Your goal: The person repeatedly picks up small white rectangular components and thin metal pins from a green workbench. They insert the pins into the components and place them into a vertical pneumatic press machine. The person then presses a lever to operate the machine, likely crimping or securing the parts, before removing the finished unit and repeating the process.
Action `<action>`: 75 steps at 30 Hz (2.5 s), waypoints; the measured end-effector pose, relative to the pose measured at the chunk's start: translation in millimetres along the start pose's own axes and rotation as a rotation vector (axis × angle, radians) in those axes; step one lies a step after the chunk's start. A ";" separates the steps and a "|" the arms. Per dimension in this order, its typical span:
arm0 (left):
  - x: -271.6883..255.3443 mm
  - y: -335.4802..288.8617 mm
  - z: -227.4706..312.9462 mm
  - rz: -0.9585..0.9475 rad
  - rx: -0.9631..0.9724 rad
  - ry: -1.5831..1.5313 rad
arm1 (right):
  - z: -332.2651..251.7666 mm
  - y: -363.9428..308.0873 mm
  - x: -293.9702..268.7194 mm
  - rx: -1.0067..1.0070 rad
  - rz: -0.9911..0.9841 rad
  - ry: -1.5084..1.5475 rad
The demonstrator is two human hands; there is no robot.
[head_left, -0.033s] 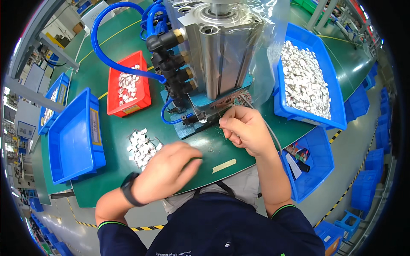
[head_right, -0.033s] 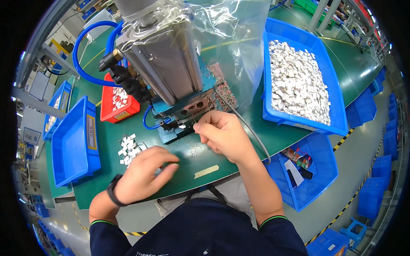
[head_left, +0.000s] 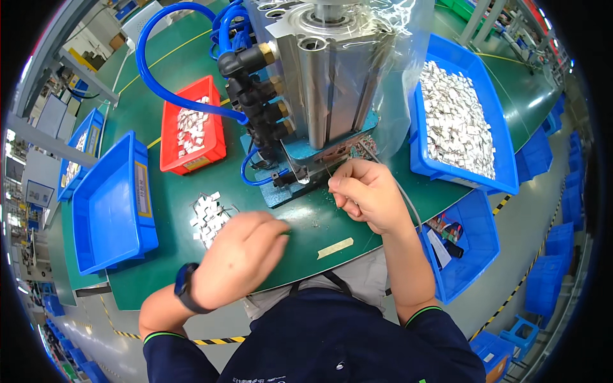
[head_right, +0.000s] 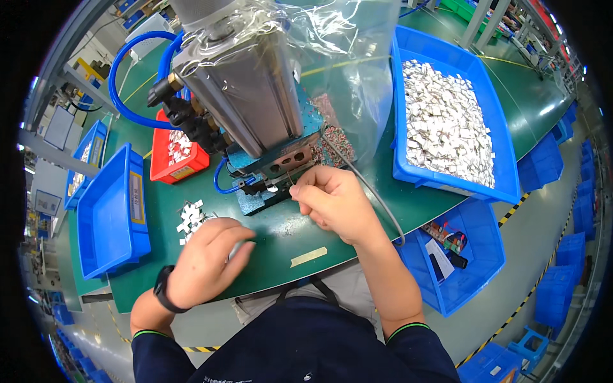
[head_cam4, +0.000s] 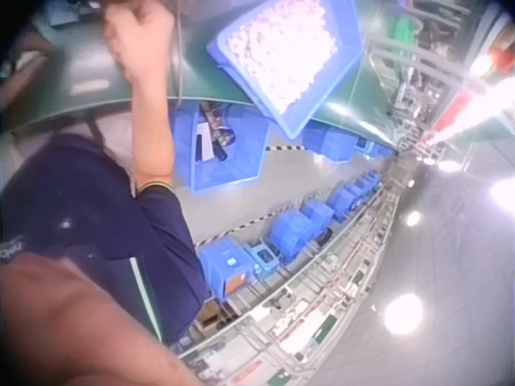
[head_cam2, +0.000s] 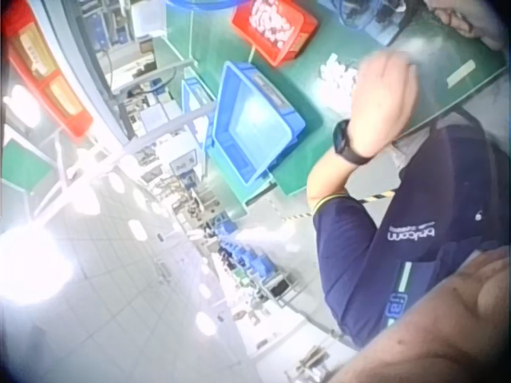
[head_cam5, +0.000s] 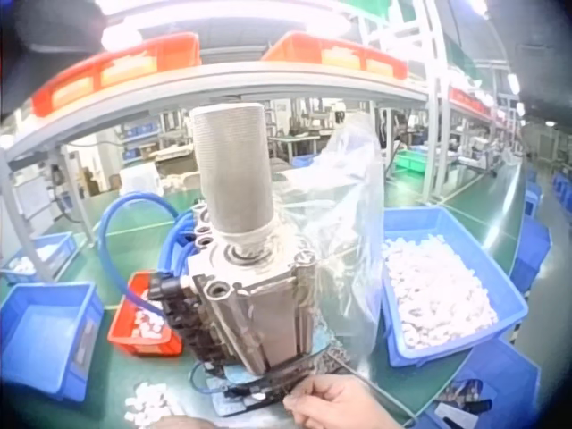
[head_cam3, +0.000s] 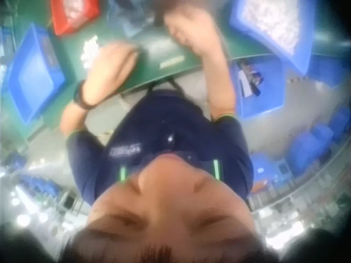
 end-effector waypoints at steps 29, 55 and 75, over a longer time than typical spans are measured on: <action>-28.8 19.7 -10.2 -0.055 -0.330 -0.218 | 2.8 -3.0 -1.1 0.038 -0.063 0.052; 45.4 15.9 -6.1 -0.016 -0.541 -1.096 | 1.0 -3.9 -4.6 0.040 0.015 0.179; 46.9 16.5 -6.0 -0.059 -0.555 -1.099 | -0.9 -0.2 -1.7 0.060 0.085 0.177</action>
Point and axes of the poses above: each hand's wrist, its own y-axis towards the middle knuckle, its own x-axis out of the palm, z = x × y, the point moved 2 cm from there along y, towards the middle knuckle, and after that the axes turned 1 degree about x, right-handed, at the moved point
